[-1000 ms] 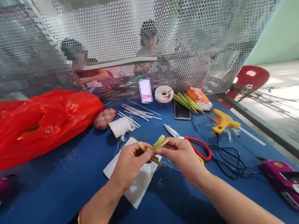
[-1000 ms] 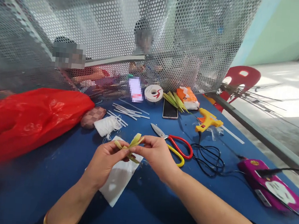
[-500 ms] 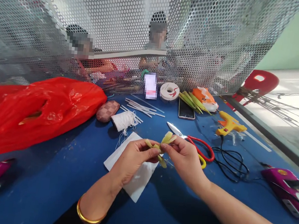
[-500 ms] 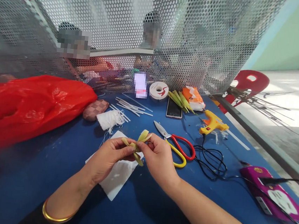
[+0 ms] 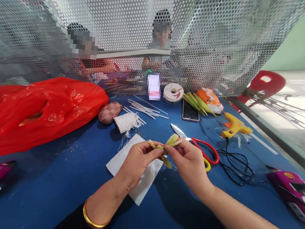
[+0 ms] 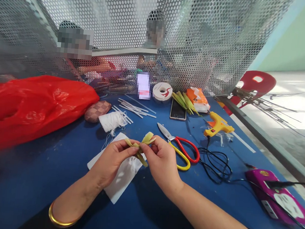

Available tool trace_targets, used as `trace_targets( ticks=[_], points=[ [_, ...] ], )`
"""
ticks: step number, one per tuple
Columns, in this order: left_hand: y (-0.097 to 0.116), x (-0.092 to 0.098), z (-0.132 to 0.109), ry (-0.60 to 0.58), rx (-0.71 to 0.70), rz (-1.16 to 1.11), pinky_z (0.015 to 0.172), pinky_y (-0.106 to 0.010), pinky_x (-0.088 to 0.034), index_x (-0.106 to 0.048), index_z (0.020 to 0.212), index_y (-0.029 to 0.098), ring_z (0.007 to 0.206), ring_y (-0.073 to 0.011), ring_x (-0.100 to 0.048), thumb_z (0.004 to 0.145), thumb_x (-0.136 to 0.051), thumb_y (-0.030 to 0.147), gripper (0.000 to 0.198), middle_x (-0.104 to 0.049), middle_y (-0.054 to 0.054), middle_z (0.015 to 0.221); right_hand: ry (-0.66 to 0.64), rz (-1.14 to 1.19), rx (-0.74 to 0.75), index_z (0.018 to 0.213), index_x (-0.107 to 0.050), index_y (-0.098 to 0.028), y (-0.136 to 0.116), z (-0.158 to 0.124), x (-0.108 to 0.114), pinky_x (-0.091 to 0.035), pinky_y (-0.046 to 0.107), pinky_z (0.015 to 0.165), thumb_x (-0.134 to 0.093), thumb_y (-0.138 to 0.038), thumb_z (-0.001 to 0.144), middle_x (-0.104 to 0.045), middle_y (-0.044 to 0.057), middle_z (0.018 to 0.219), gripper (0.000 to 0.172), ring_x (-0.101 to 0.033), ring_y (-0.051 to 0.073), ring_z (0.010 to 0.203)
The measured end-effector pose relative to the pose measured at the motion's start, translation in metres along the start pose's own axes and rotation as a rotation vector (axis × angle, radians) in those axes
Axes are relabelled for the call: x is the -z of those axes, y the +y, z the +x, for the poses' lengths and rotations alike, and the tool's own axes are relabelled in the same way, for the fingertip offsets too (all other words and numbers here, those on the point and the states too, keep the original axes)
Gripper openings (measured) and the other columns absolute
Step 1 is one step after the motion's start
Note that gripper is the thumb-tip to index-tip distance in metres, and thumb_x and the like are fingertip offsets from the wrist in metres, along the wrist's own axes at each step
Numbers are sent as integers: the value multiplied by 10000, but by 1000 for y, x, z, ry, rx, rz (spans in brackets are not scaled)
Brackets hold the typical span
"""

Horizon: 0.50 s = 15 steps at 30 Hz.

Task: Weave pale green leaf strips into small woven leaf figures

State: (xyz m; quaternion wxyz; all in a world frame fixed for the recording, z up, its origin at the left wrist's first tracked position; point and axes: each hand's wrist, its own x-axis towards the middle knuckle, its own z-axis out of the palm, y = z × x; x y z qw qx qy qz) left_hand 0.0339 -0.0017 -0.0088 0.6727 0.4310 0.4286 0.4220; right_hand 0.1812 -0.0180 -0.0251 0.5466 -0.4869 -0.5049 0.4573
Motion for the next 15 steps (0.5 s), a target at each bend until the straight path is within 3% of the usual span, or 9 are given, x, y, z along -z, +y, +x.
trace_targets(
  ticks=[7,15],
  points=[
    [-3,-2,0,72,-16,3,767,-272,-507,-774,824,153,765,-155,-649,697,-787,229,149,-730,-46,779,20,42,-38,739,-631,-182,0,1,-2,-438,252,537,-709,-406,778,-618,-4,654,240,-531,125,575],
    [-4,1,-1,23,4,-28,811,-289,-507,-790,915,162,818,-166,-656,713,-789,246,219,-751,-58,863,31,109,-80,732,-652,-185,-3,2,-4,-471,273,559,-727,-458,741,-627,1,656,284,-561,139,596]
  ],
)
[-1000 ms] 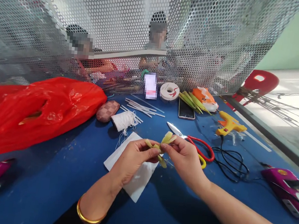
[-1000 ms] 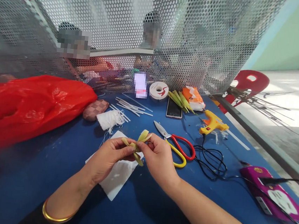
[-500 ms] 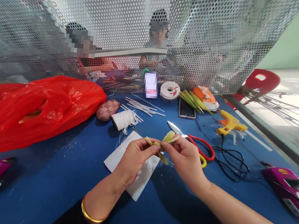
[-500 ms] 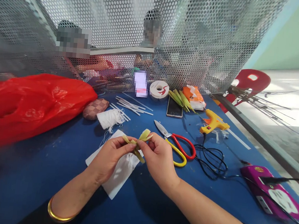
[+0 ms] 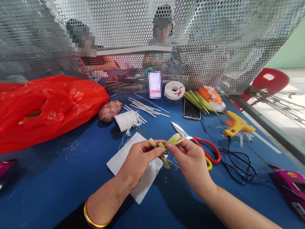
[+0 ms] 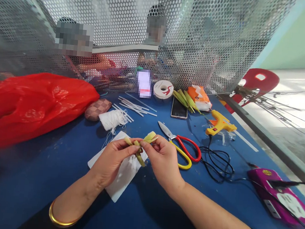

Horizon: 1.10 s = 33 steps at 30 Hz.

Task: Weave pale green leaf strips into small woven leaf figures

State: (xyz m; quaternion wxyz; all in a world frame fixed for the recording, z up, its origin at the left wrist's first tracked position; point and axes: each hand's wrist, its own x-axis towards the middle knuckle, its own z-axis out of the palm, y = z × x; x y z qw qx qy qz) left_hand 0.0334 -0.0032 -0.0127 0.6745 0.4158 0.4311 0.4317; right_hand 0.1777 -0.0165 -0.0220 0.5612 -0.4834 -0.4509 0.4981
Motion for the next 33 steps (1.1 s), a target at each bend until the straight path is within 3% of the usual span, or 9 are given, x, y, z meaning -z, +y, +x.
trace_targets(
  ticks=[5,10,14,18,21,25,28,33],
  points=[
    [3,0,1,40,27,28,820,-291,-501,-770,918,163,827,-173,-669,667,-823,237,268,-752,-48,832,-12,-33,12,743,-641,-187,3,0,1,-473,271,570,-707,-445,755,-634,6,676,266,-568,144,616],
    [8,-4,0,91,1,78,756,-255,-494,-716,711,155,722,-132,-642,618,-821,199,147,-697,-8,721,-7,-65,2,719,-615,-189,5,-1,0,-438,258,543,-695,-405,761,-612,-2,652,234,-534,131,587],
    [7,-6,0,129,-54,91,720,-238,-481,-697,679,161,689,-115,-615,620,-808,182,127,-676,9,697,-55,-89,23,741,-624,-185,0,2,4,-408,244,511,-692,-424,766,-596,-9,636,250,-510,122,579],
    [9,-2,2,214,-27,-44,710,-243,-486,-670,695,170,672,-121,-636,621,-809,190,158,-673,13,665,-210,-313,31,954,-672,-180,-11,12,20,-330,237,461,-587,-379,848,-510,-57,555,241,-427,104,491],
    [15,2,5,242,7,-114,732,-251,-503,-665,699,165,703,-135,-663,609,-810,186,172,-681,6,680,-217,-484,135,978,-672,-201,-18,19,34,-403,262,556,-513,-254,860,-636,-16,668,204,-540,136,599],
    [16,6,7,203,42,-212,750,-237,-519,-676,720,162,743,-130,-673,612,-812,169,174,-696,5,706,-262,-550,158,927,-600,-209,-22,22,42,-390,266,545,-502,-217,855,-729,-1,739,122,-532,131,565],
    [13,6,7,147,133,-257,667,-201,-526,-703,762,157,720,-118,-674,638,-800,154,157,-719,-12,741,-311,-550,181,830,-595,-211,-24,20,41,-380,258,535,-495,-209,862,-718,-11,731,105,-492,112,526],
    [8,1,4,46,257,-268,517,-135,-493,-737,786,125,643,-100,-661,695,-762,143,95,-704,-37,683,-215,-572,297,795,-644,-204,-24,16,35,-415,255,593,-540,-202,863,-659,-13,698,125,-550,132,623]
  ],
)
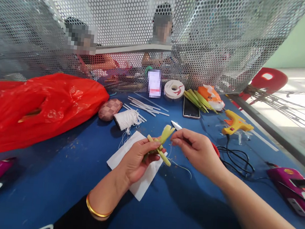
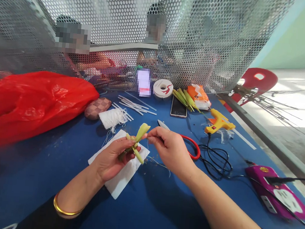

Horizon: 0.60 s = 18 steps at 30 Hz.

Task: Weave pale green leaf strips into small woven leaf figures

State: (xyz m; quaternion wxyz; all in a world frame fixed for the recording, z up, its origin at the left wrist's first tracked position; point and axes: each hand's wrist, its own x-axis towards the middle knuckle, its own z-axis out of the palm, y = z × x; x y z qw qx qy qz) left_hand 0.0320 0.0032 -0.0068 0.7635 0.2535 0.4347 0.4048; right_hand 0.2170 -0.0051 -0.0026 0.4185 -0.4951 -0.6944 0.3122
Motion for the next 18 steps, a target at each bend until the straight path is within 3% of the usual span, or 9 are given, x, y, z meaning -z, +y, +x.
trace_targets(
  ticks=[5,8,12,15,18],
  points=[
    [-3,0,-1,-101,99,34,543,-151,-547,-725,815,117,670,-116,-689,686,-781,153,145,-740,-67,841,33,-25,67,741,-628,-194,2,-2,-7,-444,266,666,-503,-133,883,-656,14,757,198,-595,140,699],
    [-2,2,-1,-105,82,72,576,-178,-569,-678,772,136,676,-136,-705,663,-814,163,176,-743,-62,821,70,-30,101,695,-620,-187,3,-2,-8,-442,261,646,-533,-152,875,-617,13,741,203,-574,136,680],
    [0,3,-1,-59,-34,123,678,-258,-600,-650,766,144,706,-164,-717,660,-827,192,212,-729,-42,759,48,-10,37,816,-676,-200,4,-1,-6,-435,254,633,-596,-204,873,-658,-8,746,99,-558,129,663],
    [2,2,0,40,-153,130,686,-278,-596,-652,764,142,683,-154,-703,662,-818,214,208,-722,-28,741,-11,-68,-28,858,-683,-207,6,0,-3,-414,254,580,-629,-241,868,-676,-16,735,64,-538,125,619],
    [2,1,1,134,-285,183,683,-276,-583,-660,777,140,670,-146,-691,672,-803,239,203,-719,-24,725,-76,-199,46,794,-655,-196,5,0,1,-414,253,590,-600,-212,883,-654,-5,742,106,-560,129,651]
  ],
)
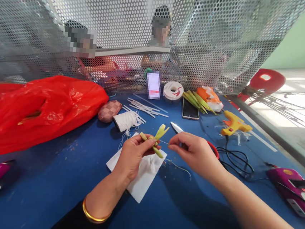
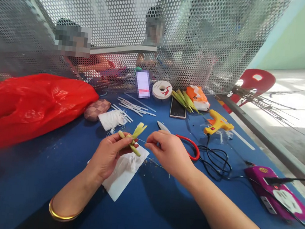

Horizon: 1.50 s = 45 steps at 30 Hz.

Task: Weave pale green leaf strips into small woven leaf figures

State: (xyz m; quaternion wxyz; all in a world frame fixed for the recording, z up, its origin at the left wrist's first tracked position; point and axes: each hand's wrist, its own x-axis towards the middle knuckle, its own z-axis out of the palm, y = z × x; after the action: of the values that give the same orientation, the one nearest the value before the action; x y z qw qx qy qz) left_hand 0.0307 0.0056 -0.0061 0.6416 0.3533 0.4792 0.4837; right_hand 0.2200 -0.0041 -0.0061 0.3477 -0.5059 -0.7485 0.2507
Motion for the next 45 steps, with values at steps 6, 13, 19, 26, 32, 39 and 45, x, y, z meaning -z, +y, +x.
trace_targets(
  ticks=[6,13,19,26,32,39,45],
  points=[
    [-1,-1,-1,7,-147,215,673,-240,-536,-658,725,146,658,-126,-663,692,-766,224,137,-705,-16,685,-67,-286,320,859,-637,-173,-9,-6,3,-382,236,573,-493,-183,953,-601,19,798,172,-547,116,633],
    [-6,-5,-11,-317,-9,385,597,-254,-511,-664,688,141,572,-134,-629,700,-735,169,76,-683,-20,625,-24,-290,410,863,-665,-166,-7,-5,4,-356,234,563,-478,-163,952,-581,30,815,207,-519,110,625],
    [-5,-2,-13,-509,82,202,658,-326,-574,-661,729,144,617,-172,-685,711,-779,200,132,-711,-35,662,-266,354,-114,703,-618,-163,3,7,13,-362,232,562,-632,-267,831,-550,-23,666,166,-472,95,591],
    [3,-3,-16,-466,34,54,664,-293,-571,-668,757,144,655,-164,-697,722,-790,202,139,-721,-32,700,-370,912,-526,674,-598,-158,10,10,-5,-135,226,438,-744,-381,662,-442,-77,490,266,-234,44,432],
    [-2,-3,-8,-139,-88,52,670,-252,-545,-640,755,155,662,-134,-666,723,-777,253,172,-680,-3,691,140,480,-260,727,-643,-162,-7,-2,-36,-300,223,477,-601,-349,846,-540,-21,601,225,-401,88,516],
    [-3,-3,-7,-9,-227,232,701,-229,-508,-649,780,155,686,-117,-629,778,-720,243,113,-675,0,717,308,-463,431,882,-711,-147,-8,-17,-39,-276,270,468,-436,-177,994,-583,12,619,298,-458,104,465],
    [-5,-3,-5,-11,-195,190,697,-231,-505,-653,774,155,684,-117,-619,754,-734,232,113,-664,5,705,306,-558,457,848,-684,-158,-10,-15,-38,-256,278,458,-407,-176,1008,-577,2,614,320,-446,100,446]
  ],
)
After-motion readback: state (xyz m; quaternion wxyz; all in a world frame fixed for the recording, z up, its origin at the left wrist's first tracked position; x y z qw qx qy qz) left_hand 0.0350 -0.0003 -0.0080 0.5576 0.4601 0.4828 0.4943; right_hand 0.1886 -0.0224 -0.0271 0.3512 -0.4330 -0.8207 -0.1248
